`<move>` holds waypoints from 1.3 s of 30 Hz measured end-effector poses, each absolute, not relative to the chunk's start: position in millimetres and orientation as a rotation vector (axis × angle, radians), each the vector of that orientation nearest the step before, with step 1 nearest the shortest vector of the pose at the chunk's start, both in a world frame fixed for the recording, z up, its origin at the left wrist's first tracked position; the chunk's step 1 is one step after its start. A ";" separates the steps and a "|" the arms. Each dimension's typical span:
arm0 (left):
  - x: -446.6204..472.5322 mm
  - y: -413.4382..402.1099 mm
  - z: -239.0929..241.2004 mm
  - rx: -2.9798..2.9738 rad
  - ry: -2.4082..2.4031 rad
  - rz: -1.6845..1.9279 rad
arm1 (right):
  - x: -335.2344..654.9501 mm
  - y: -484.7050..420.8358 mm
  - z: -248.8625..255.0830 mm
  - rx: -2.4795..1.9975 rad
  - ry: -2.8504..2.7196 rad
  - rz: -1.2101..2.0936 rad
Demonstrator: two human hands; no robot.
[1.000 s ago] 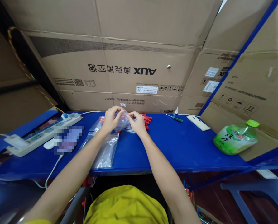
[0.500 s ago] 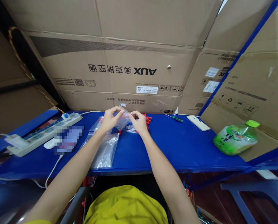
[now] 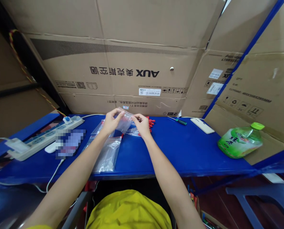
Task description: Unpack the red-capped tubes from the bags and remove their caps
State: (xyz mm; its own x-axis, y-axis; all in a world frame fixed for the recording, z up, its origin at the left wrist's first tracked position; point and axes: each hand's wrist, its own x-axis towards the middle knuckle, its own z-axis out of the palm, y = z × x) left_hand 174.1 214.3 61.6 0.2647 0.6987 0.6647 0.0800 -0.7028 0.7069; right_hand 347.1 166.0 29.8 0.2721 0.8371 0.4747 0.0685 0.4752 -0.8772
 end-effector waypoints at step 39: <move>153.3 222.4 74.2 1.838 0.817 1.447 | 325.2 156.1 41.0 -0.882 -1.208 0.802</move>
State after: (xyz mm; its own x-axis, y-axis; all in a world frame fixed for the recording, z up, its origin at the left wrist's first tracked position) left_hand 153.3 222.4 74.2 0.1962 0.7970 0.5712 0.0780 -0.5933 0.8012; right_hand 325.2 156.1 41.0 0.1783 0.8853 0.4295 -0.0527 0.4444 -0.8943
